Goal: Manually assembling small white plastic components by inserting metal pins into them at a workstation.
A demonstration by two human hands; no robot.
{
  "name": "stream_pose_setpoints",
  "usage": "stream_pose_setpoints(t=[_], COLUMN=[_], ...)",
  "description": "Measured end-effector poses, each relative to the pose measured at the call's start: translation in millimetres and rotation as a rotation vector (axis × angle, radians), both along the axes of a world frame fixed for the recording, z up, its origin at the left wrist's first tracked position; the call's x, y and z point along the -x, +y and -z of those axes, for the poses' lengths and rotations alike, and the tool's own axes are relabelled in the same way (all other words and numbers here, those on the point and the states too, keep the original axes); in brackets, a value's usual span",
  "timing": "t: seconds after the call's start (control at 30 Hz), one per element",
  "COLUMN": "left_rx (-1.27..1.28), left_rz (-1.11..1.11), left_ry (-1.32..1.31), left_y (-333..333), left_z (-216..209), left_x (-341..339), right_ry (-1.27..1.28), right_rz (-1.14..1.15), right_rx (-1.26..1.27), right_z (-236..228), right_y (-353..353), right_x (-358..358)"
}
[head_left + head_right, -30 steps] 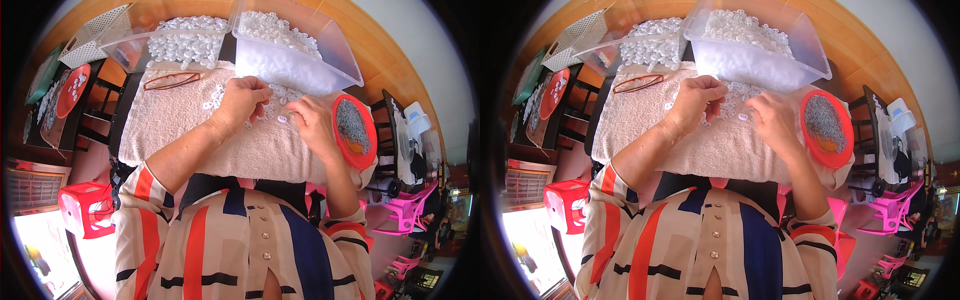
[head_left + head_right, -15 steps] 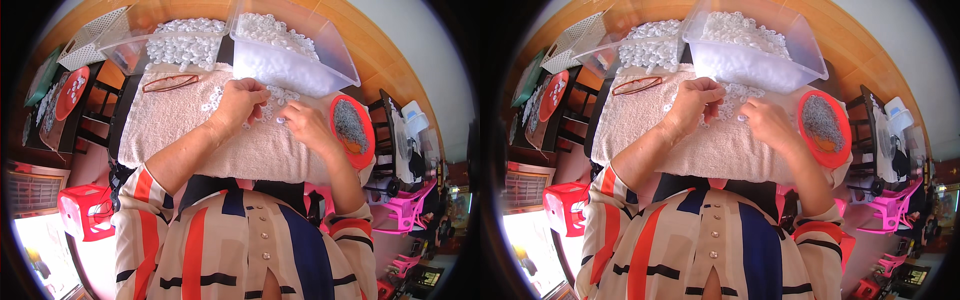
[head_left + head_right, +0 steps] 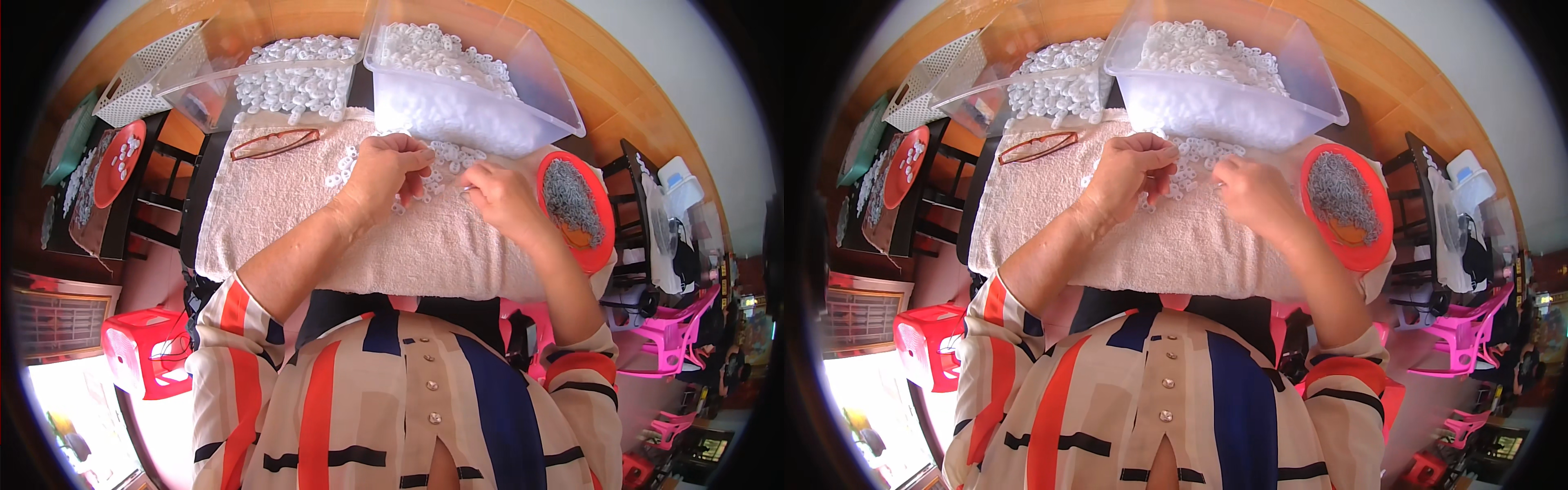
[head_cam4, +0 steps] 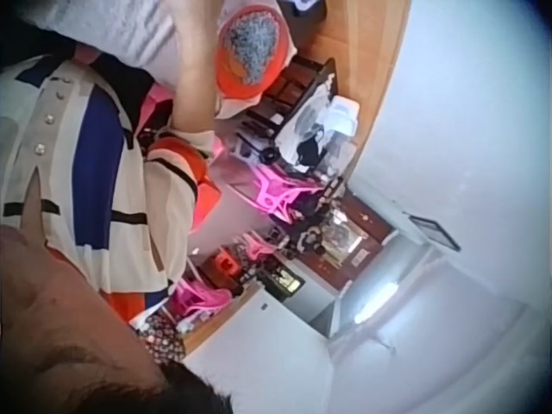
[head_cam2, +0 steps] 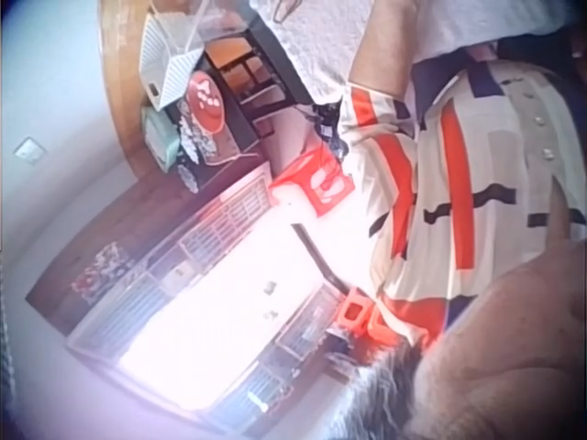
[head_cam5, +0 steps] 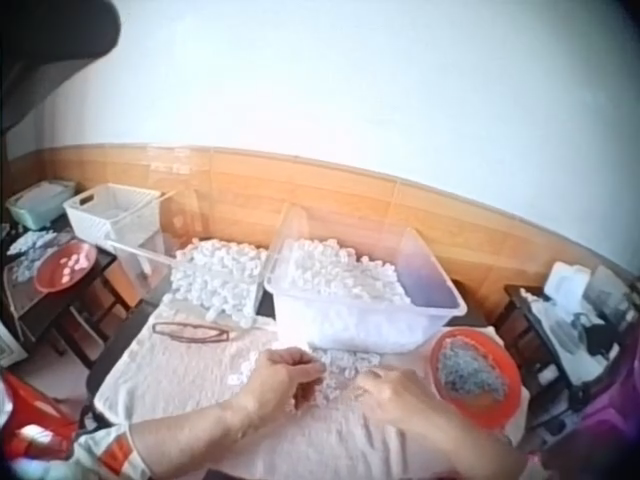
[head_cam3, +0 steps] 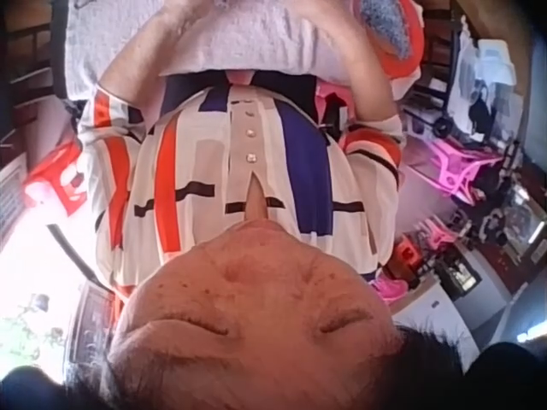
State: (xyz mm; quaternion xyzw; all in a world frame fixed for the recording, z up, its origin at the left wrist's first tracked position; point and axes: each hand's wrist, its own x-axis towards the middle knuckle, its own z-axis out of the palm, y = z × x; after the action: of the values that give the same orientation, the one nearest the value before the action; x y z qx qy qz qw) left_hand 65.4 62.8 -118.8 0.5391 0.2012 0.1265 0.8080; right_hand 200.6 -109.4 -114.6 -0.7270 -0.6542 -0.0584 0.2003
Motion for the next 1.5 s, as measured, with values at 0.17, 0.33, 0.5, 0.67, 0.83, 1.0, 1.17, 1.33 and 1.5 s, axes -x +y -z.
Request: stream_pose_setpoints(t=[0.17, 0.33, 0.5, 0.67, 0.83, 1.0, 1.17, 1.33, 1.5], left_rx=[0.061, 0.064, 0.088, 0.120, 0.163, 0.099, -0.010, -0.232, -0.214], left_rz=[0.011, 0.031, 0.053, 0.045, 0.015, -0.067, -0.111, -0.066, -0.086], left_ry=[0.016, 0.026, 0.016, 0.015, -0.057, -0.070, -0.060, -0.042, -0.079], left_y=[1, 0, 1, -1, -1, -2, -4, -7, -10], left_z=[-1, -3, -2, -3, -2, -1, -4, -2, -2], left_x=[2, 1, 2, 3, 3, 1, 1, 3, 3], right_ry=[0.237, 0.108, -0.073, 1.114, 1.333, 1.448, 1.431, 1.397, 1.364], right_rz=[0.182, 0.152, 0.143, 0.344, 0.335, 0.311, 0.307, 0.292, 0.261], right_rx=[0.013, 0.007, 0.027, -0.246, -0.322, -0.332, -0.357, -0.348, -0.340], right_z=[-3, -1, 5, -17, -16, -14, -14, -12, -12], right_y=[-13, -18, -15, 15, 32, 41, 42, 40, 41], right_x=[4, 1, 3, 28, 31, 35, 36, 37, 39])
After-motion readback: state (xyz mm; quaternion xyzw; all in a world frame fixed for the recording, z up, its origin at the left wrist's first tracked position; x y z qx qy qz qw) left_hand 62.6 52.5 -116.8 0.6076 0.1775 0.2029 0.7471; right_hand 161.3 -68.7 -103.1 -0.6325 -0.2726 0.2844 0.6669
